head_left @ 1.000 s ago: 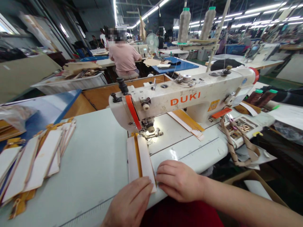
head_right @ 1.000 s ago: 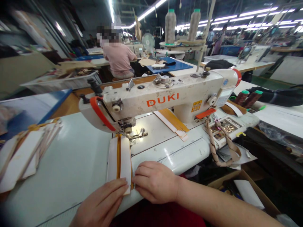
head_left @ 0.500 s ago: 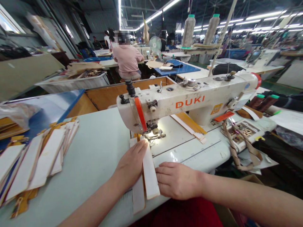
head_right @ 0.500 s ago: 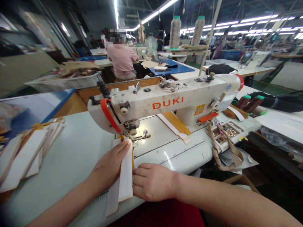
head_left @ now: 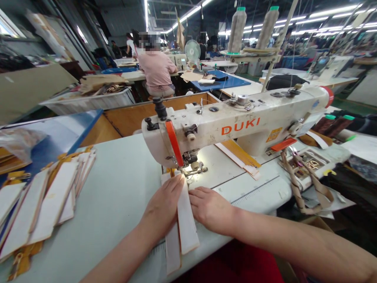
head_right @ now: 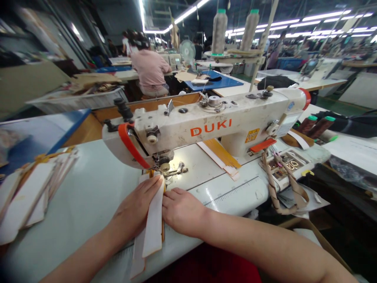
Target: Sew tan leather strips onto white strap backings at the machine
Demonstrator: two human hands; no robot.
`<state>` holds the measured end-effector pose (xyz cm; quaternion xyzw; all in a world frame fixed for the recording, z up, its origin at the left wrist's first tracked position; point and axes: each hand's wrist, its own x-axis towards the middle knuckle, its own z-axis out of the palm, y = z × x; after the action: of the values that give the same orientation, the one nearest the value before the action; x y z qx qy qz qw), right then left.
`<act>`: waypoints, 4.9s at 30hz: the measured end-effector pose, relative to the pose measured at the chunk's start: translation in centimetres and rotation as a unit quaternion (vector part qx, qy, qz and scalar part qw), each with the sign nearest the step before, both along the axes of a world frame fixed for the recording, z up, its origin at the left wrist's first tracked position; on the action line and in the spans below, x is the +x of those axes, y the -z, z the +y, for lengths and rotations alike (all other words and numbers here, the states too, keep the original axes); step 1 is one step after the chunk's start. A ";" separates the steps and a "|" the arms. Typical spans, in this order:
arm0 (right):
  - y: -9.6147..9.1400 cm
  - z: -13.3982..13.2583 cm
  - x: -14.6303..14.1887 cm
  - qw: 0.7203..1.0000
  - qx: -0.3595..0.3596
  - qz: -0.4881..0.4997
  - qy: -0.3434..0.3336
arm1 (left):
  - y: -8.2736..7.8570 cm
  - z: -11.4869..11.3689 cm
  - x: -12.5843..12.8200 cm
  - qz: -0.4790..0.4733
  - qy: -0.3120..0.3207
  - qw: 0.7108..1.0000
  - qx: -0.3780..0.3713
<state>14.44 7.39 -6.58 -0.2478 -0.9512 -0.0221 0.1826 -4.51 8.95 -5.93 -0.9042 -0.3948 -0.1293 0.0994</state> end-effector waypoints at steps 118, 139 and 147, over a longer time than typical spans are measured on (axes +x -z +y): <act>-0.1 3.4 0.0 0.995 0.063 0.064 -0.041 | 0.2 0.0 0.5 -0.016 0.010 0.999 0.036; -0.2 3.7 0.1 0.999 0.031 0.016 -0.025 | 0.6 0.2 0.5 -0.057 -0.016 0.998 -0.011; -0.6 1.1 1.9 1.000 -0.009 0.010 -0.007 | 0.0 -6.8 0.7 -0.065 0.035 0.997 0.028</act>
<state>16.35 8.46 -5.99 -0.2433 -0.9511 -0.0098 0.1901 -3.77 2.11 -5.96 -0.9039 -0.3650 -0.2021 0.0939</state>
